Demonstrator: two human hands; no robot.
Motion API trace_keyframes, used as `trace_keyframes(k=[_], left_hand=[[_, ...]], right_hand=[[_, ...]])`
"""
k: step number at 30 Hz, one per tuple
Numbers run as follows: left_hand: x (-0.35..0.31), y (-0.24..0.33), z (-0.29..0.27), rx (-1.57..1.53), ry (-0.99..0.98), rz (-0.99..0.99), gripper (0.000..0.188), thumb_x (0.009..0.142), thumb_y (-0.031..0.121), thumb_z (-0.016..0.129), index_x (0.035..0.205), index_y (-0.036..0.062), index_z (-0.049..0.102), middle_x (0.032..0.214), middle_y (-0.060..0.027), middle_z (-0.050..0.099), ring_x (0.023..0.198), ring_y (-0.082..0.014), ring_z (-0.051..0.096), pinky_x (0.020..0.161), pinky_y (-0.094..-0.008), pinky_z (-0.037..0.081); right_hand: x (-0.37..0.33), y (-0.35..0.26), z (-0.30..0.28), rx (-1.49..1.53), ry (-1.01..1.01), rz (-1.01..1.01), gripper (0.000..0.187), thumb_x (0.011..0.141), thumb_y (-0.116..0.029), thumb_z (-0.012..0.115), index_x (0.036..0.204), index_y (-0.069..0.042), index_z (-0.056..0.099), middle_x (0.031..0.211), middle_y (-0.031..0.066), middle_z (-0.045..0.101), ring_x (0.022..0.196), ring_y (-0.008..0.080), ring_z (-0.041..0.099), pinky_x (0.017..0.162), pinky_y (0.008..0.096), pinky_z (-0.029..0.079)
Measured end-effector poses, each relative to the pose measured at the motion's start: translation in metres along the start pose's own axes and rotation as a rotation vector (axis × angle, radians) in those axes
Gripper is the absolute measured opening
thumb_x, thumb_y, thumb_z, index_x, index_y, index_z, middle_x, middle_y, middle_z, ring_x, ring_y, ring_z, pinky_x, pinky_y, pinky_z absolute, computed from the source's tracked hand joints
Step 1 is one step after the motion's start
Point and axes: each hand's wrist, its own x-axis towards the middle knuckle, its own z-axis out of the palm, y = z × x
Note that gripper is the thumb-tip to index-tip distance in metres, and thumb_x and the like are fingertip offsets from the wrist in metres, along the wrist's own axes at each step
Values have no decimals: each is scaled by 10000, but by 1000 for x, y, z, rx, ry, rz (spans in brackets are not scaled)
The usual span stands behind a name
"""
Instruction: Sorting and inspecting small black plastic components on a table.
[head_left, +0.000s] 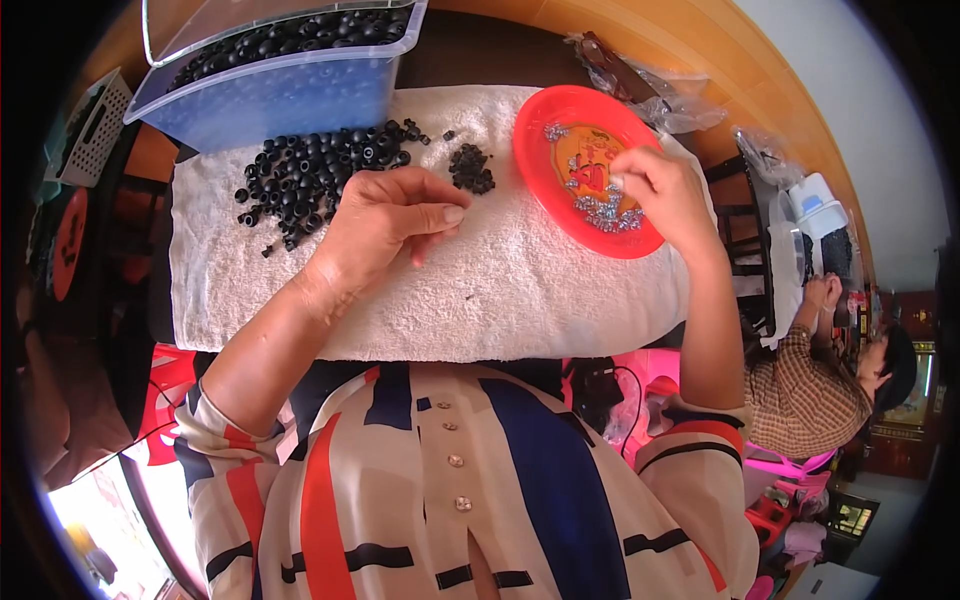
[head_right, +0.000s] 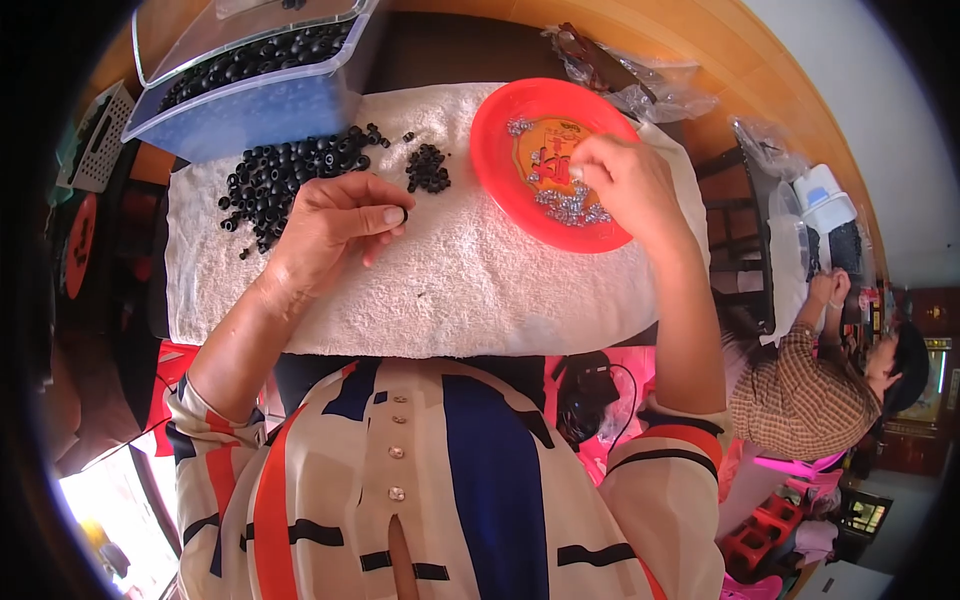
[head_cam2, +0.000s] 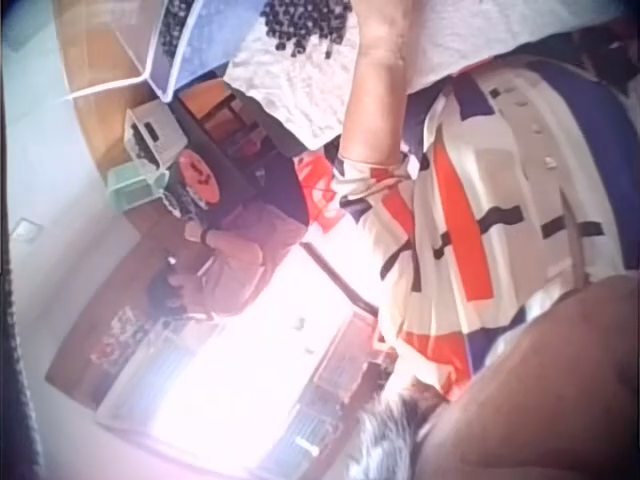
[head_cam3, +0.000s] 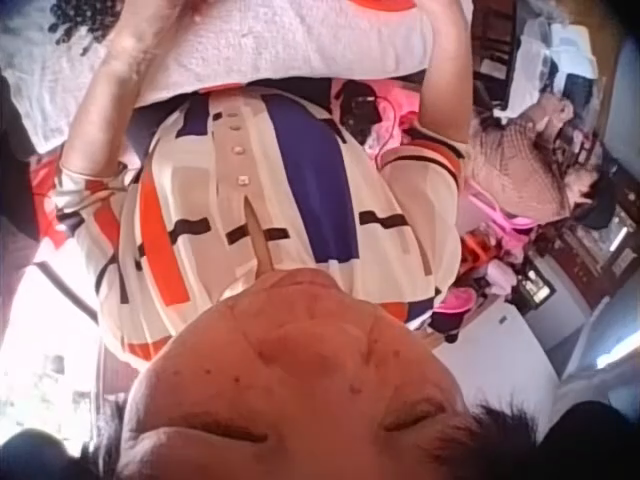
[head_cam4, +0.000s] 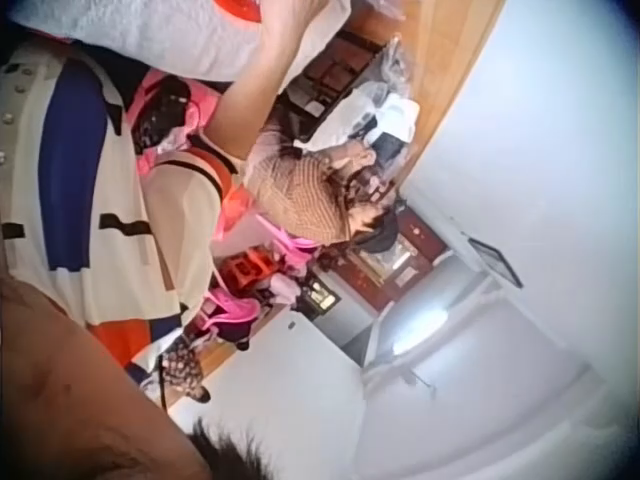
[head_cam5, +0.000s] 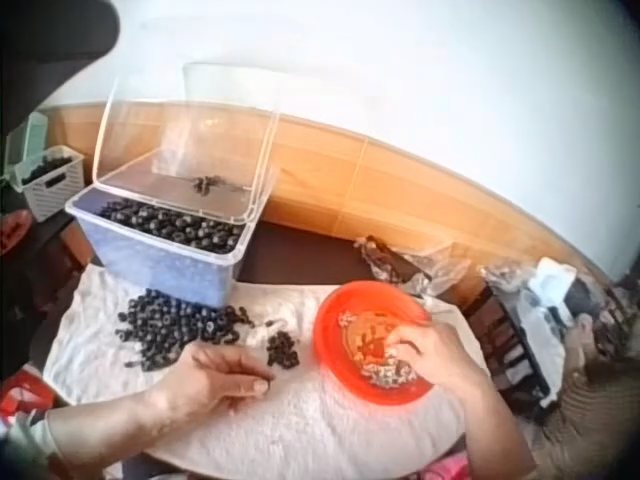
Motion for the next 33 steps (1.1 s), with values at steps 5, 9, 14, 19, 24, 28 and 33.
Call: trace_keyframes(k=[5, 9, 14, 19, 24, 28, 33], left_hand=[[0, 0, 6, 39, 0, -12, 137, 849, 16, 683, 977, -35, 686, 754, -61, 655, 615, -97, 587, 481, -209, 438], [-1, 0, 7, 60, 15, -1, 145, 841, 24, 691, 972, -40, 693, 725, -39, 643, 584, -72, 550, 484, -206, 429], [-1, 0, 6, 49, 9, -5, 146, 840, 19, 688, 974, -39, 693, 728, -31, 637, 587, -69, 541, 489, -207, 428], [-2, -1, 6, 77, 7, 14, 152, 835, 14, 690, 978, -35, 695, 728, -27, 636, 583, -65, 533, 493, -205, 430], [-1, -1, 3, 87, -3, 10, 155, 834, 23, 697, 981, -27, 698, 728, -24, 639, 583, -63, 538, 498, -204, 436], [-1, -2, 3, 98, -8, 14, 168, 834, 32, 704, 993, -21, 702, 737, -25, 648, 581, -60, 544, 499, -203, 444], [2, -2, 3, 119, -11, 1, 178, 834, 35, 705, 1005, -17, 706, 747, -25, 654, 579, -59, 545, 501, -205, 452]], right_hand=[[-11, -18, 7, -160, -340, 63, 146, 818, -54, 659, 963, -67, 675, 832, 107, 662, 719, 184, 659, 669, 309, 494], [-8, -7, 4, -116, 59, -11, 148, 823, -85, 646, 968, -86, 678, 881, 111, 693, 827, 321, 662, 761, 400, 513], [-15, -3, -7, -85, 4, 18, 124, 822, -114, 651, 940, -97, 685, 893, 102, 695, 819, 305, 666, 730, 396, 509], [-15, -15, 10, -119, -102, -99, 113, 796, -170, 682, 885, -101, 681, 851, 96, 676, 807, 321, 651, 699, 437, 488], [-4, -17, 24, -187, -17, -122, 98, 801, -119, 686, 884, -69, 670, 790, 111, 668, 705, 280, 658, 639, 374, 489], [28, 2, 20, -152, 138, 51, 101, 828, -188, 682, 884, -104, 680, 806, 128, 682, 769, 334, 658, 690, 440, 494], [66, 25, 30, -220, 214, -26, 104, 851, -188, 646, 902, -106, 684, 891, 108, 689, 850, 331, 655, 733, 459, 492]])
